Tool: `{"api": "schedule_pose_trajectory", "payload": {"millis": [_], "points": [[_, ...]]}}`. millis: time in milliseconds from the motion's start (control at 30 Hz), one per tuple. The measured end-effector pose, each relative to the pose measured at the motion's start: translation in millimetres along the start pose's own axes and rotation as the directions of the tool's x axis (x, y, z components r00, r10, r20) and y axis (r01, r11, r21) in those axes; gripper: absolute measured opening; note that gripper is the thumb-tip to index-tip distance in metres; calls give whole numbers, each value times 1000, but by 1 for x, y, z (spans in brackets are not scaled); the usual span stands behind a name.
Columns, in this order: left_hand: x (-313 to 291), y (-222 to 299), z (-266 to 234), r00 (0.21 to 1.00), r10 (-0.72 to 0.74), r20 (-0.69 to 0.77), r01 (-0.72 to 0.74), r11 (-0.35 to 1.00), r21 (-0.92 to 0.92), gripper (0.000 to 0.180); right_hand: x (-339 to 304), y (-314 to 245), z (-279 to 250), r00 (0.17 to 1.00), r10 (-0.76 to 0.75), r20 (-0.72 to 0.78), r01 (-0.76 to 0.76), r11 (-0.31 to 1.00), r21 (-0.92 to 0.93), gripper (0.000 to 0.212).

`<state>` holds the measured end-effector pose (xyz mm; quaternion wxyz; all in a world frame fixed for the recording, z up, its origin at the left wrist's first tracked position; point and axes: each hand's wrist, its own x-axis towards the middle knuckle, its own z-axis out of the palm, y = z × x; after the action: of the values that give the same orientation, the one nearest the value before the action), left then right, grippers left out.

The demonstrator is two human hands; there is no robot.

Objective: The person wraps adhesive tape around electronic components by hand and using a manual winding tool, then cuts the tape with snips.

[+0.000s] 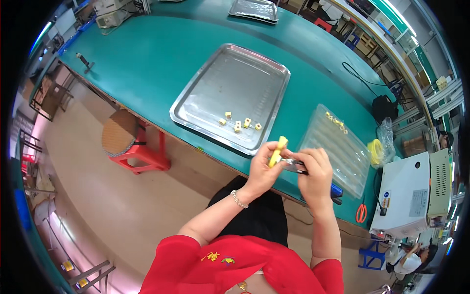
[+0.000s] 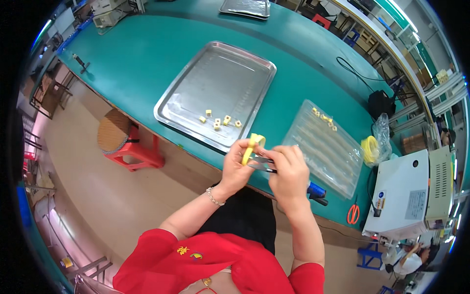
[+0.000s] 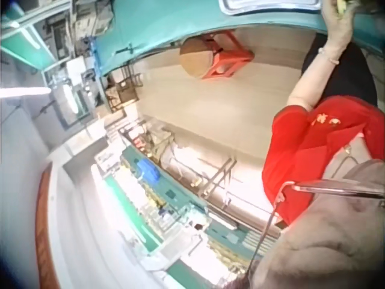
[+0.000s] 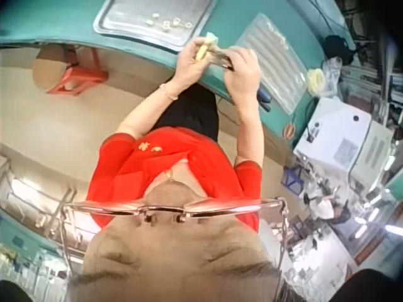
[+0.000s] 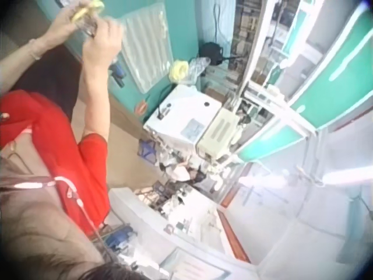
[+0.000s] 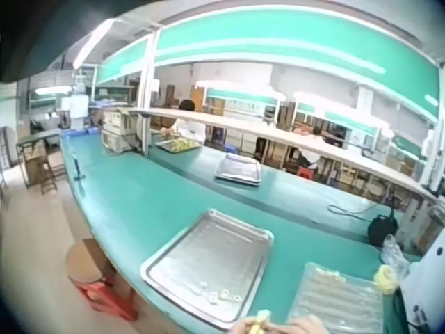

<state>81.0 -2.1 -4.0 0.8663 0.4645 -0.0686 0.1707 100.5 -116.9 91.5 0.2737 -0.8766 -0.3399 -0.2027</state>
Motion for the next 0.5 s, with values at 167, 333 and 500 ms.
{"api": "schedule_pose_trajectory", "payload": {"millis": [167,333,500], "points": [[24,42,-46,984,104,-144,-18,865,501,34,26,-20,26,997,-54,-47,58,995,81,38],[39,66,-50,965,176,-193,30,659,752,35,6,0,-15,974,227,-29,-204,920,334,29],[35,62,-42,910,375,-179,-134,673,728,33,-20,60,-77,863,505,-35,-456,805,379,20]]}}
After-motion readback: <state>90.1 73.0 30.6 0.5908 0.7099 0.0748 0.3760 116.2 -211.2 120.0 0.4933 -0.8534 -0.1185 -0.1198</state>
